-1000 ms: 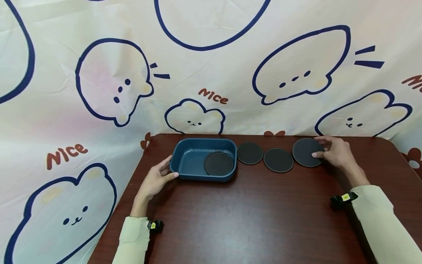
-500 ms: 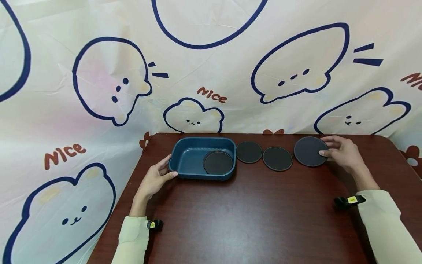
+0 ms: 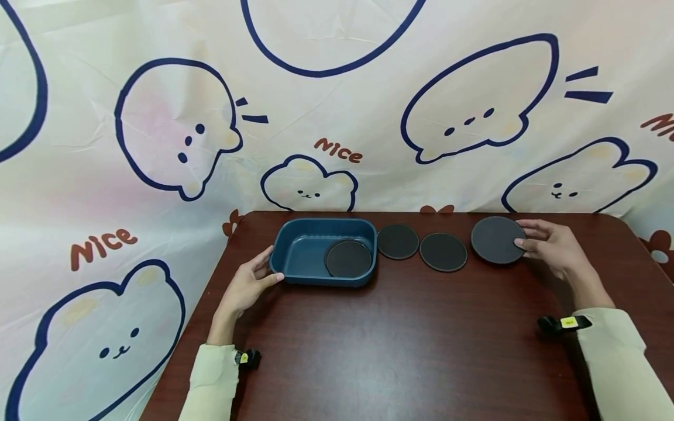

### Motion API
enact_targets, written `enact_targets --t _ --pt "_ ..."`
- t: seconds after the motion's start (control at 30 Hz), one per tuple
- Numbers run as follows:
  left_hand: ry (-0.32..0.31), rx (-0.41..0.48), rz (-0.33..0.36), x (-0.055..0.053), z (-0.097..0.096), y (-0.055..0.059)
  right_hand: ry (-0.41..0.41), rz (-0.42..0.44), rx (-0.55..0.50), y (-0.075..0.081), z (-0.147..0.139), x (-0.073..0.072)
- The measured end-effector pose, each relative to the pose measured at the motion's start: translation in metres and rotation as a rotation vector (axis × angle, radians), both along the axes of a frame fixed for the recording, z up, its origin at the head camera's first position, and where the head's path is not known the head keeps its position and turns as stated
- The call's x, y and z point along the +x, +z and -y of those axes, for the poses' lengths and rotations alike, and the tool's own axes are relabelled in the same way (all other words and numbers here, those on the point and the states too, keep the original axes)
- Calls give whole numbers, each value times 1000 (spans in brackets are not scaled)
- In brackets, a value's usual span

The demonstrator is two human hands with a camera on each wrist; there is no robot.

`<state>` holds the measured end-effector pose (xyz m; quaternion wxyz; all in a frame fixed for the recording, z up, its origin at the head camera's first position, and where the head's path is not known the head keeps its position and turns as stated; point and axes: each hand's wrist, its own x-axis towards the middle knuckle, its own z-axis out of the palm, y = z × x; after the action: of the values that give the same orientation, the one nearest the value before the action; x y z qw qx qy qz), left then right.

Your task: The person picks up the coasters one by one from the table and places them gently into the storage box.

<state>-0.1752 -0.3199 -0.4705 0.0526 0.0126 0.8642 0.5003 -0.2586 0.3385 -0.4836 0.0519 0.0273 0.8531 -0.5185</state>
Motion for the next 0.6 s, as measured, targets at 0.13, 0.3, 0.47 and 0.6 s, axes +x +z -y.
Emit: enact_targets --t 0.13,0.3,0.47,0.6 --pt "3 2 -2 0 1 -1 -3 17 -36 -2 -2 3" --pt "2 -3 -5 0 0 0 -7 44 -73 -2 -2 10" --pt "6 -14 -5 0 0 0 -24 53 -87 -1 -2 17" --pt "12 -20 0 0 0 0 -34 54 -81 0 -1 20"
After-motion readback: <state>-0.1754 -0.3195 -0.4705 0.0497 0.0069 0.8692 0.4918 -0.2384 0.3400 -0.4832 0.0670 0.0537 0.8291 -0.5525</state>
